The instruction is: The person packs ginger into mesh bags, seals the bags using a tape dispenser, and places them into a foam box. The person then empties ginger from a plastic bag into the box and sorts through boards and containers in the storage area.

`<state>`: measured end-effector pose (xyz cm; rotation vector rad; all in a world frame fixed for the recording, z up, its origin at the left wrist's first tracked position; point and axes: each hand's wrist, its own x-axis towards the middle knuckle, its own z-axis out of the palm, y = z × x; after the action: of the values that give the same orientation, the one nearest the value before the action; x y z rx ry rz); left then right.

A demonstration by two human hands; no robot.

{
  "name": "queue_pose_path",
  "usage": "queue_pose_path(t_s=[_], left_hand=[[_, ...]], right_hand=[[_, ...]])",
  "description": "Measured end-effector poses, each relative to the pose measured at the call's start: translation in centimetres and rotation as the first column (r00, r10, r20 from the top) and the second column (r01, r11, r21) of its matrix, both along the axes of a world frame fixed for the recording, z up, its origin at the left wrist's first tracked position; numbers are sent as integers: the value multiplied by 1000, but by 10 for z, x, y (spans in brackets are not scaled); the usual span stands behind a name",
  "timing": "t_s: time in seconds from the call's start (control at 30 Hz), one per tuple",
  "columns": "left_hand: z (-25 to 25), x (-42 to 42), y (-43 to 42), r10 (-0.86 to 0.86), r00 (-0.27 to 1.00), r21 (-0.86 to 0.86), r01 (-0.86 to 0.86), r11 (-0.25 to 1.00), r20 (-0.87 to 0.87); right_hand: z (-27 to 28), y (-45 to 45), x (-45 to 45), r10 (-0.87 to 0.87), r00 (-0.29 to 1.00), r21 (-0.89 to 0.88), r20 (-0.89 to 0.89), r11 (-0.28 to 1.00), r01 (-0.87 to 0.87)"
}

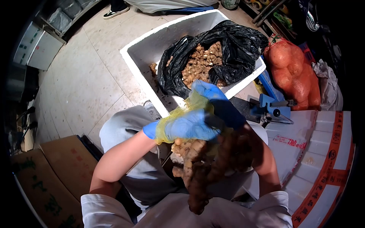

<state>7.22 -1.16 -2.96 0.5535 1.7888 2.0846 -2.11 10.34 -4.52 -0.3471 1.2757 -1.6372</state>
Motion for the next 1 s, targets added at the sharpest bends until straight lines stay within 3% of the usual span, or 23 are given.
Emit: queue_pose_path(t_s=[0.07, 0.1, 0.13, 0.17, 0.2, 0.23, 0.27, 0.33, 0.37, 0.43, 0.47, 0.5, 0.53, 0.6, 0.63, 0.7, 0.73, 0.77, 0.8, 0.87, 0.93, 0.97, 1.0], left_hand=[[18, -6, -9, 16, 958, -320, -112, 941, -288], [16, -5, -14, 96, 995, -47, -97, 994, -36], [16, -4, -18, 101, 968, 223, -153, 963, 229], [21, -3, -23, 90, 944, 373, -211, 904, 317], [16, -5, -22, 290, 946, 313, -321, 894, 144], [13, -8, -25, 295, 945, 307, -326, 894, 142], [9, -11, -28, 238, 946, 537, -321, 780, 219], [29, -1, -18, 484, 766, 442, -640, 628, 422], [39, 4, -12, 583, 638, 366, -768, 525, 503], [20, -6, -23, 498, 785, 590, -611, 528, 367], [8, -12, -28, 458, 843, 686, -512, 517, 283], [4, -18, -33, 420, 887, 768, -402, 498, 192], [1, -20, -36, 405, 903, 803, -345, 486, 143], [3, -24, -41, 405, 905, 841, -316, 439, 128], [8, -26, -43, 421, 892, 847, -346, 405, 163], [20, -29, -42, 504, 819, 816, -475, 330, 273], [25, -32, -41, 567, 748, 769, -572, 286, 345], [30, -34, -39, 621, 667, 710, -662, 239, 413], [27, -39, -42, 617, 667, 726, -653, 215, 417], [21, -43, -48, 642, 650, 703, -672, 235, 407], [20, -44, -50, 664, 636, 678, -689, 258, 393], [21, -43, -49, 722, 589, 650, -715, 255, 364], [23, -42, -47, 774, 539, 623, -741, 249, 332]], right_hand=[[13, 4, -3, 50, 980, 100, 195, 992, -71], [11, 5, -4, 61, 964, 128, 258, 987, -97], [-5, 3, -2, 228, 972, -139, 59, 966, -219], [-11, 10, -2, 296, 953, -258, -64, 918, -303], [-9, 13, 1, 334, 925, -371, -182, 848, -379], [23, 21, 12, 240, 967, -295, 91, 934, -204], [21, 21, 16, 149, 971, -137, 188, 983, -125], [18, 21, 24, -115, 928, 192, 355, 980, 48], [17, 21, 21, -55, 950, 240, 307, 971, -22], [-18, 20, 18, 111, 893, -195, 437, 981, -27], [-26, 24, 22, 113, 894, -197, 433, 980, -29], [-25, 24, 31, 32, 999, -157, -8, 987, -33], [-22, 21, 32, 72, 935, -80, -348, 991, -106], [-11, 13, 34, 133, 451, 136, -882, 990, -25], [-10, 10, 35, 125, 585, 134, -801, 991, -29], [-7, 3, 38, 113, 702, 125, -703, 992, -34], [-1, 0, 41, -20, 956, -10, -293, 1000, 18], [6, -3, 44, -101, 975, -104, 199, 987, 124], [13, -4, 46, -110, 754, -135, 648, 957, 256], [35, -6, 51, -156, 786, -32, 599, 975, 218], [57, -11, 55, -391, 860, 215, 328, 918, 335], [51, 4, 40, -142, 824, 34, 548, 988, 147], [47, 3, 38, -138, 828, 27, 544, 989, 147]])
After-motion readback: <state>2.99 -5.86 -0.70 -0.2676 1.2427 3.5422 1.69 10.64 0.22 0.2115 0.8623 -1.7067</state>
